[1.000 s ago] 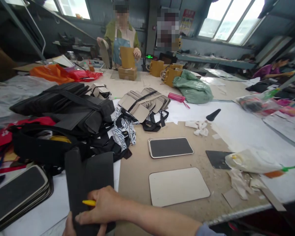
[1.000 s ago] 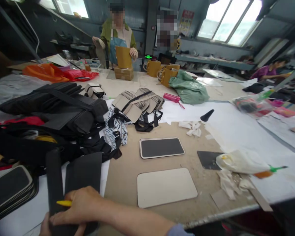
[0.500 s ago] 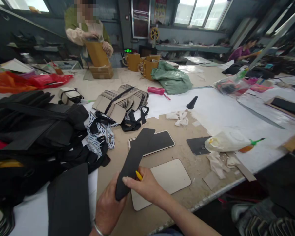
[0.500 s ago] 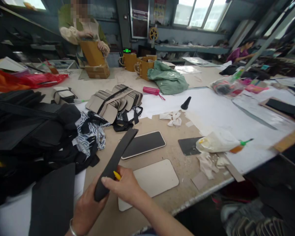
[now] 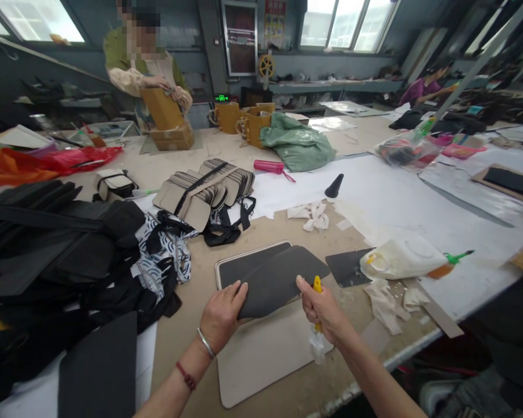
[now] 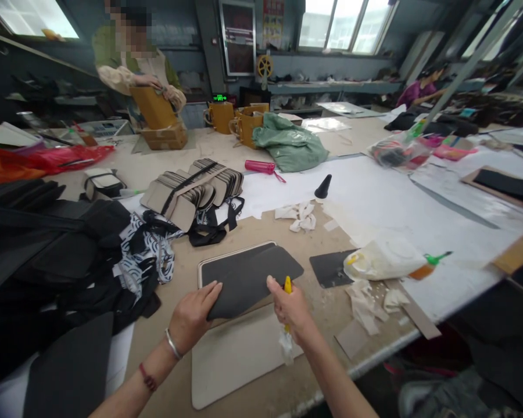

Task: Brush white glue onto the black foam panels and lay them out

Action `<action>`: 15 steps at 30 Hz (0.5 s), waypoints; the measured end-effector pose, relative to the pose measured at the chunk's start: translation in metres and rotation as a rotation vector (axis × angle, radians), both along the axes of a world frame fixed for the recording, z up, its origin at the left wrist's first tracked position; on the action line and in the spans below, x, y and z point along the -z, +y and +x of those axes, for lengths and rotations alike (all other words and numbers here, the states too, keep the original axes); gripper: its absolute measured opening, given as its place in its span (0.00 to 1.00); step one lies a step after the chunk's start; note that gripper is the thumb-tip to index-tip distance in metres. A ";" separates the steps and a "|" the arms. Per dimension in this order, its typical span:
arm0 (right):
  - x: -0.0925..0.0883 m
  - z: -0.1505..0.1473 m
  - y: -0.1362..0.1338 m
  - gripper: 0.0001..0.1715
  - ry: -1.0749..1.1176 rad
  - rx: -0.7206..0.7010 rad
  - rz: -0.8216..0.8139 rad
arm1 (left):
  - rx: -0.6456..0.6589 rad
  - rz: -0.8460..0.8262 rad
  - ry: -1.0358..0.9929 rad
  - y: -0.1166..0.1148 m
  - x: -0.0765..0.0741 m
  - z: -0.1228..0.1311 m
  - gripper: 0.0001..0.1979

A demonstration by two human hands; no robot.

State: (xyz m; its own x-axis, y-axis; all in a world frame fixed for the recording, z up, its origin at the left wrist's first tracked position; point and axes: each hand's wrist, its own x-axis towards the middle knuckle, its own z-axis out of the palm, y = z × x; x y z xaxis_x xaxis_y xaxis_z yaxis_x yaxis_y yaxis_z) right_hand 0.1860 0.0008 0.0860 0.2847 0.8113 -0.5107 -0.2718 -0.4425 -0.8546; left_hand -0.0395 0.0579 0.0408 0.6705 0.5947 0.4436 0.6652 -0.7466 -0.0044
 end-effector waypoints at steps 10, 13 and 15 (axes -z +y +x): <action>0.021 0.039 0.055 0.29 0.194 0.129 -0.066 | 0.008 -0.158 0.139 0.059 -0.001 0.033 0.33; 0.026 0.049 0.077 0.28 0.235 0.164 -0.060 | -0.028 -0.164 0.152 0.079 -0.002 0.045 0.36; 0.029 0.053 0.095 0.27 0.235 0.179 -0.057 | -0.046 -0.153 0.155 0.095 -0.002 0.049 0.34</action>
